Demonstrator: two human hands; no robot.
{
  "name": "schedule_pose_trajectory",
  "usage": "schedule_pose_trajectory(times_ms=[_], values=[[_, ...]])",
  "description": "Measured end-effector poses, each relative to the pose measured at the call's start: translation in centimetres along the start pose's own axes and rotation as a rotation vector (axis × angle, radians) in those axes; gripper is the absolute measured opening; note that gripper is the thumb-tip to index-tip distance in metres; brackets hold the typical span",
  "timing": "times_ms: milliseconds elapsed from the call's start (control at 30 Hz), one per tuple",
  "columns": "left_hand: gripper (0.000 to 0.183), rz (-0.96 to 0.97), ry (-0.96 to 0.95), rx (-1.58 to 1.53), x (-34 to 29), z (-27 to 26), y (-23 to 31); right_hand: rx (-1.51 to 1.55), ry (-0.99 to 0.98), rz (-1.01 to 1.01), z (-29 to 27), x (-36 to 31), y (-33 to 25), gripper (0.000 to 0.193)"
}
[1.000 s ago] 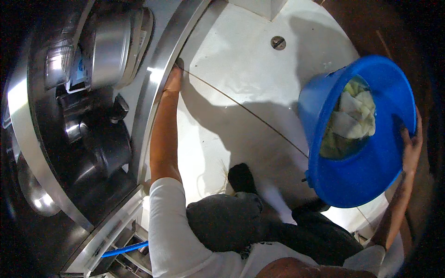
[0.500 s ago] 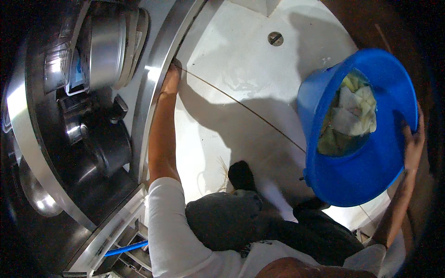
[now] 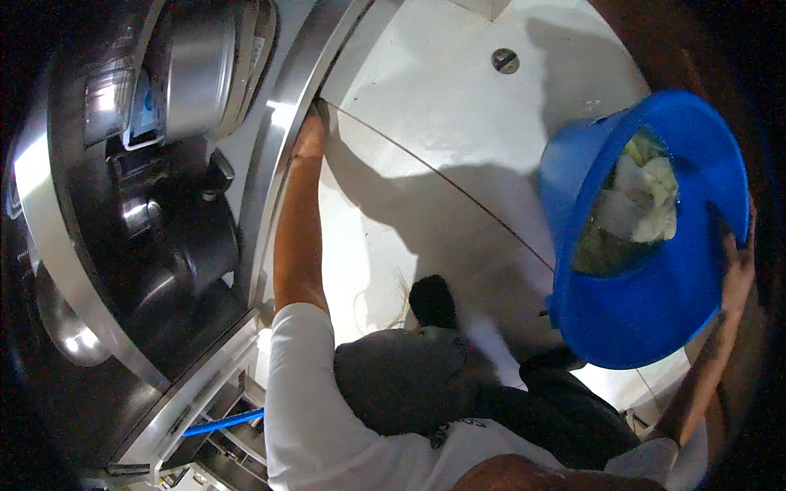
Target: The person cleans a commercial kitchen by wiping stainless steel shelves and cabinet surfaces with a cloth, then sweeps the tiled floor with a broom and dustpan. They wipe the cabinet door and floor area, then sweep debris into the dustpan.
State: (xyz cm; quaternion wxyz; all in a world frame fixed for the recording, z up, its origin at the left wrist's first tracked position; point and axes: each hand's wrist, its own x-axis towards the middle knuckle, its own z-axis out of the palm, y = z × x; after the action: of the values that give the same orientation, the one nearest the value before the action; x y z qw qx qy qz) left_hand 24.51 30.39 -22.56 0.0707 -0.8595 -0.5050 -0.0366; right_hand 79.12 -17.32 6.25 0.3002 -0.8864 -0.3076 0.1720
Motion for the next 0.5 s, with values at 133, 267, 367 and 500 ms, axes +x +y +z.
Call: schedule_pose_trajectory(times_ms=[133, 267, 367, 500], values=[[0.032, -0.258, -0.033, -0.228, -5.3, -5.1, 3.9, -0.024, 0.019, -0.038, 0.2, -0.6, 1.0, 0.045], [0.029, -0.506, -0.064, -0.015, -10.9, -8.7, 1.9, -0.031, 0.01, -0.131, 0.8, -0.4, -1.7, 0.045], [0.03, -0.503, -0.052, 0.118, -12.4, -9.6, 0.2, -0.023, 0.015, -0.172, 1.4, -0.6, -3.5, 0.044], [0.034, -0.56, -0.347, 0.145, -11.2, -10.0, 0.3, -0.041, 0.022, -0.199, 1.6, -0.8, -5.0, 0.044]])
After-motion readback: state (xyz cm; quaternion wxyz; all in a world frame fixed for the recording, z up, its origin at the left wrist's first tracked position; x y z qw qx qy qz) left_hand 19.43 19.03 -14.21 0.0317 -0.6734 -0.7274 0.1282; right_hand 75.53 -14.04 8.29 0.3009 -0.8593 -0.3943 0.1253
